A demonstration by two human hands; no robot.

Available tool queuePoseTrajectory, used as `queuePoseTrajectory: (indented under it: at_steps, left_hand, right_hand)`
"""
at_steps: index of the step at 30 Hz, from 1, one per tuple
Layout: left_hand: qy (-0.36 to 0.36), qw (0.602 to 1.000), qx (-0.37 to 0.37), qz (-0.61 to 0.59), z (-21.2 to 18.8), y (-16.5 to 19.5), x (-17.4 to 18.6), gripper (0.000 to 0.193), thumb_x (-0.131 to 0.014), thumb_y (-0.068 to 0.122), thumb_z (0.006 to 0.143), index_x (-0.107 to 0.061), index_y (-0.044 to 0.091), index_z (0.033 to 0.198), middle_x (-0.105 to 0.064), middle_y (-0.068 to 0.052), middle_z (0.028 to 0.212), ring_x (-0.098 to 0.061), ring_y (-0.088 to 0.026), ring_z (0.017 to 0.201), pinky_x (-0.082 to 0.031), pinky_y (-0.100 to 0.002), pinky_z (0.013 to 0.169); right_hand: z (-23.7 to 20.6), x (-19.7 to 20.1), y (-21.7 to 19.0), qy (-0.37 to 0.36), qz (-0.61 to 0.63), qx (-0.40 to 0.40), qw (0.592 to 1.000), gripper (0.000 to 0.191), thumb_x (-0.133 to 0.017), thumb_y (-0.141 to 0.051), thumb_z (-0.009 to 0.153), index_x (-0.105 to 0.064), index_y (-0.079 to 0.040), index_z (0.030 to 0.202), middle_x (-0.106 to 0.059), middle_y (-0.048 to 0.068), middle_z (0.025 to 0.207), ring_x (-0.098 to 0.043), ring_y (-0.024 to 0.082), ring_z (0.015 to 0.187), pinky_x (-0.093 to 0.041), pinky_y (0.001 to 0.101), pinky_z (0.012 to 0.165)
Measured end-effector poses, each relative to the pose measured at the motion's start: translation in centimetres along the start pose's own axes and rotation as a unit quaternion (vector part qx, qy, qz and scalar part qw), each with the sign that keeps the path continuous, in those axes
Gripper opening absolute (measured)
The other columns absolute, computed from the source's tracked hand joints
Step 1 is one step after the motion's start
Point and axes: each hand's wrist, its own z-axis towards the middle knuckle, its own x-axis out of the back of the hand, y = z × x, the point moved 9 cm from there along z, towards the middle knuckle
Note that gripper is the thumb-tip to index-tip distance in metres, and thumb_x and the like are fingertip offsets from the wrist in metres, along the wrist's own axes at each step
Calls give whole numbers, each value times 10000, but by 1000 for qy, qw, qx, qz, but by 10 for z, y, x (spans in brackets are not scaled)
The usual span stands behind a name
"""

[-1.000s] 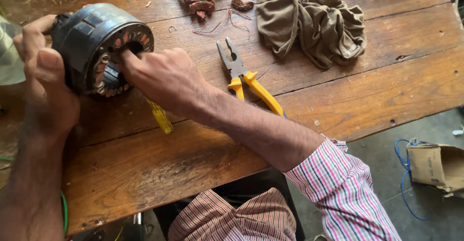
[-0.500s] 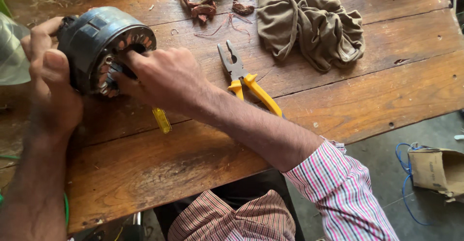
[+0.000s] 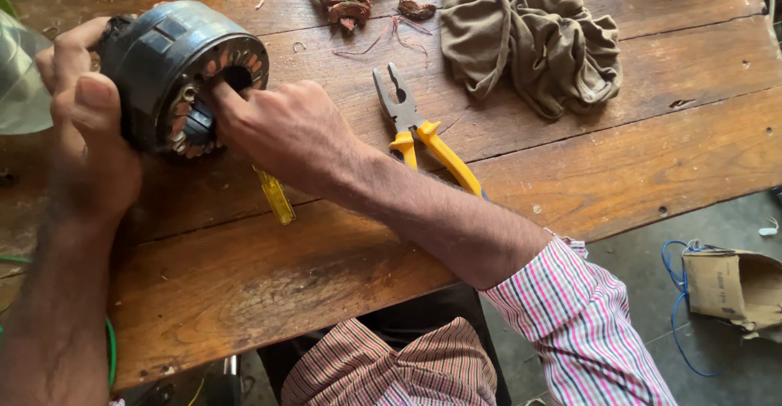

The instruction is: The person holds a burnt electric motor stator on a wooden workbench and uses a screwdriver to scrape and pry burnt insulation and old copper wire residue out of the stator slots, rotating the stator to reach different slots and pulling loosened debris out by hand.

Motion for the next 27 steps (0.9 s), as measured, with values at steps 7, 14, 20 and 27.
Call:
queuePoseTrajectory:
  at_steps: [7,14,20,27]
  left_hand:
    - [-13,1000,-11,23,2,3,1,953,-94,721,1136,-504,-90,1423,-552,-179,1209,-395,-262,1212,-310,-406,1129]
    - [-16,1000,3,-5,3,8,1,942,-129,732,1133,-514,-80,1418,-557,-169,1207,-404,-247,1209,-316,-398,1128]
    - [-28,998,16,-47,5,12,-1,942,-166,752,1120,-512,-68,1431,-547,-147,1239,-399,-209,1221,-311,-379,1138]
    - [-32,997,22,-63,6,13,-1,936,-197,749,1115,-481,-76,1454,-549,-153,1298,-408,-209,1291,-318,-400,1184]
  right_hand:
    - [-2,9,-1,55,-17,24,998,446,-603,-182,1036,-450,92,1352,-686,83,711,-632,155,496,-505,321,408]
    - [0,5,0,55,-25,23,998,489,-581,-162,1033,-432,118,1406,-658,52,644,-609,147,469,-488,317,389]
    - [-2,-4,0,59,-28,34,997,487,-552,-177,1073,-390,80,1454,-646,47,722,-574,122,472,-469,310,395]
    - [1,-13,6,31,-11,18,999,496,-530,-192,1091,-344,15,1501,-651,41,677,-605,144,473,-476,311,376]
